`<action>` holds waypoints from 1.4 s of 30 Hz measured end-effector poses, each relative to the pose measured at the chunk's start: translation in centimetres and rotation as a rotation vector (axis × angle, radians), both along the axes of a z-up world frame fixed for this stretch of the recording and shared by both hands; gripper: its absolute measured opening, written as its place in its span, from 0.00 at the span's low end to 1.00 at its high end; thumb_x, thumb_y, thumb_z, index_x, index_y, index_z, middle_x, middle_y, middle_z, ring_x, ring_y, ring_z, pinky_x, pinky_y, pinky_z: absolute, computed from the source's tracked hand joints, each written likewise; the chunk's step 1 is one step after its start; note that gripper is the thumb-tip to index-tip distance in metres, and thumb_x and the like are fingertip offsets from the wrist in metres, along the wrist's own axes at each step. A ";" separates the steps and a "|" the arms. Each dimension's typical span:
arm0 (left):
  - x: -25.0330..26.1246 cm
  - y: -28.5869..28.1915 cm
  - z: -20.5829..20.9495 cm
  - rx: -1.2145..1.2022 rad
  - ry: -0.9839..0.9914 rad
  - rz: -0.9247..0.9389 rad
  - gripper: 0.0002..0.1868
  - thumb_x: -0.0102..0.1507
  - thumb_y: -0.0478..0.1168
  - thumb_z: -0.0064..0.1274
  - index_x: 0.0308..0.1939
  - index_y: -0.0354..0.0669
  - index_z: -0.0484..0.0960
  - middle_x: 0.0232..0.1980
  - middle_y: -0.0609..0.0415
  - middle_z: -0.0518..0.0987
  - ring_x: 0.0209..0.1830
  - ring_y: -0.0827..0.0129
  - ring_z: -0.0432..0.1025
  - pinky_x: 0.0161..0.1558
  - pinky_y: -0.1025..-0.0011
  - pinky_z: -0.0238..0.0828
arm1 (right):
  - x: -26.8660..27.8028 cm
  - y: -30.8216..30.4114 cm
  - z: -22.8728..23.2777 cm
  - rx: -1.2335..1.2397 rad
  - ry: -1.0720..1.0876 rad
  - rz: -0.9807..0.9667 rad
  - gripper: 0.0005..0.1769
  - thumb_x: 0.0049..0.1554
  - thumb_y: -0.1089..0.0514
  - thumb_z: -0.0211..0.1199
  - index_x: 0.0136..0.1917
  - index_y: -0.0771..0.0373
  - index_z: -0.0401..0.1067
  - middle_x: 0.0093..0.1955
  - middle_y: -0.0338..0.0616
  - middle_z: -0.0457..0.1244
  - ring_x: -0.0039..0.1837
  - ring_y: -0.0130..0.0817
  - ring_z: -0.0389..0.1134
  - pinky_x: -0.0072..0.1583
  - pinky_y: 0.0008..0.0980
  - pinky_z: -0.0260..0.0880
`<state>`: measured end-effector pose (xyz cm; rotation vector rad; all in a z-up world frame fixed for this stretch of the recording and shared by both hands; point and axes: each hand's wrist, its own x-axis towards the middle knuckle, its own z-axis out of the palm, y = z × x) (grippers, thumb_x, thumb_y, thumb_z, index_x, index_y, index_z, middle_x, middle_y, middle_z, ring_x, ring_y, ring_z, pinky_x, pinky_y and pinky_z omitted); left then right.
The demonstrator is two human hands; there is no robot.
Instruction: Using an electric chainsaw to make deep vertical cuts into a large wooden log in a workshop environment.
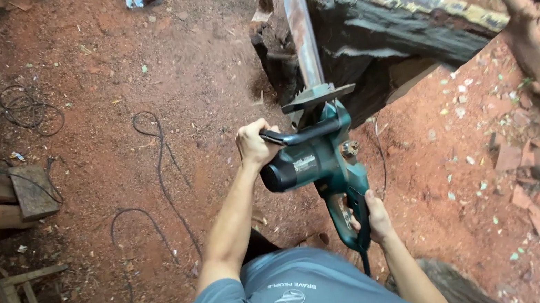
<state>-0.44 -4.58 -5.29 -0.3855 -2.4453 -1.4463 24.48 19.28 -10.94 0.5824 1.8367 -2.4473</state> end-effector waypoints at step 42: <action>-13.5 -5.3 3.6 0.051 0.074 -0.353 0.14 0.50 0.44 0.57 0.18 0.47 0.68 0.17 0.49 0.72 0.24 0.47 0.75 0.29 0.61 0.70 | -7.8 -13.7 -1.6 -0.177 -0.001 -0.298 0.48 0.65 0.21 0.36 0.43 0.68 0.72 0.37 0.57 0.71 0.20 0.38 0.62 0.24 0.39 0.64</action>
